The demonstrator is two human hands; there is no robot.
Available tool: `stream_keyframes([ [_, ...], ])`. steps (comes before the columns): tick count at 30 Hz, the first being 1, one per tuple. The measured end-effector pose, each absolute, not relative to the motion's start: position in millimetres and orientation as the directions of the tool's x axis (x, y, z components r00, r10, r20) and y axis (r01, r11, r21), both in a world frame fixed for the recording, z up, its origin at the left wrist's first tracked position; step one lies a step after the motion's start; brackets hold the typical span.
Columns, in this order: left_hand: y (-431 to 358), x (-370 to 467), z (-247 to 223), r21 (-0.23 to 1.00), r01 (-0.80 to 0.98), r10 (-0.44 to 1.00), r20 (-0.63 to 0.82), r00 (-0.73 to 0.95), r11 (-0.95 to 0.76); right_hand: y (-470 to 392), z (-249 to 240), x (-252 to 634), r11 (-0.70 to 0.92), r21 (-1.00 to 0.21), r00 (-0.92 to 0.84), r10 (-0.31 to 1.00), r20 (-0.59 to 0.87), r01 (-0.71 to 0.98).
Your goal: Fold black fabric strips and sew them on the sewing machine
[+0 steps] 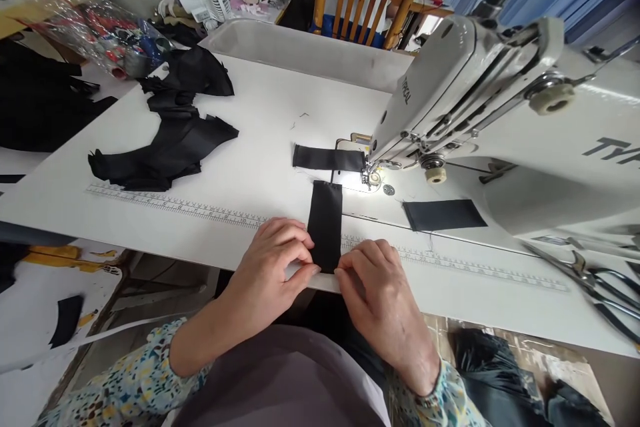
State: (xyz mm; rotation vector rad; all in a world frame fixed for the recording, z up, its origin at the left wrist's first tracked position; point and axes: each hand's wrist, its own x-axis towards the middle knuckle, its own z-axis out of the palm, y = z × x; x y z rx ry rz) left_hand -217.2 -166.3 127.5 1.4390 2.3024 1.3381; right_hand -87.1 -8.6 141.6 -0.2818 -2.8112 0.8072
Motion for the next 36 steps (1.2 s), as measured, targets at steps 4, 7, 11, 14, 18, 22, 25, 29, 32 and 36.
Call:
stream_keyframes([
  [4, -167.1, -216.3, 130.1, 0.717, 0.673, 0.789, 0.304, -0.535, 0.18, -8.3, 140.6, -88.5, 0.835, -0.535, -0.953, 0.252, 0.168, 0.127],
  [7, -166.9, -216.6, 131.7, 0.701, 0.689, 0.797, 0.305, -0.522, 0.184, -8.1, 140.9, -89.1, 0.836, -0.534, -0.95, 0.258, 0.174, 0.129],
  [11, -164.1, -217.0, 130.5, 0.672, 0.714, 0.791, 0.323, -0.52, 0.195, -7.5, 140.8, -89.3, 0.84, -0.526, -0.951, 0.256, 0.174, 0.129],
  [14, -162.1, -216.9, 128.7, 0.661, 0.72, 0.784, 0.328, -0.528, 0.208, -7.2, 140.3, -90.2, 0.844, -0.52, -0.952, 0.251, 0.173, 0.128],
  [18, -162.6, -217.1, 129.1, 0.67, 0.712, 0.78, 0.322, -0.536, 0.212, -6.0, 139.5, -91.9, 0.843, -0.522, -0.955, 0.246, 0.166, 0.126],
  [22, -165.2, -218.9, 131.7, 0.706, 0.678, 0.801, 0.278, -0.53, 0.204, -3.0, 139.6, -90.7, 0.819, -0.562, -0.959, 0.238, 0.155, 0.113],
  [25, -167.7, -221.1, 131.1, 0.713, 0.676, 0.82, 0.266, -0.507, 0.187, -1.4, 140.3, -88.1, 0.793, -0.6, -0.959, 0.24, 0.152, 0.103],
  [29, -170.2, -222.6, 127.1, 0.685, 0.713, 0.829, 0.309, -0.467, 0.147, -1.1, 140.1, -86.1, 0.775, -0.628, -0.957, 0.23, 0.178, 0.07],
  [32, -169.4, -221.7, 125.1, 0.661, 0.739, 0.832, 0.331, -0.446, 0.133, -1.0, 139.4, -85.8, 0.78, -0.625, -0.953, 0.21, 0.22, 0.028],
  [36, -164.3, -219.9, 124.3, 0.663, 0.742, 0.825, 0.363, -0.434, 0.099, 0.1, 139.7, -84.8, 0.776, -0.63, -0.943, 0.194, 0.269, -0.02],
])
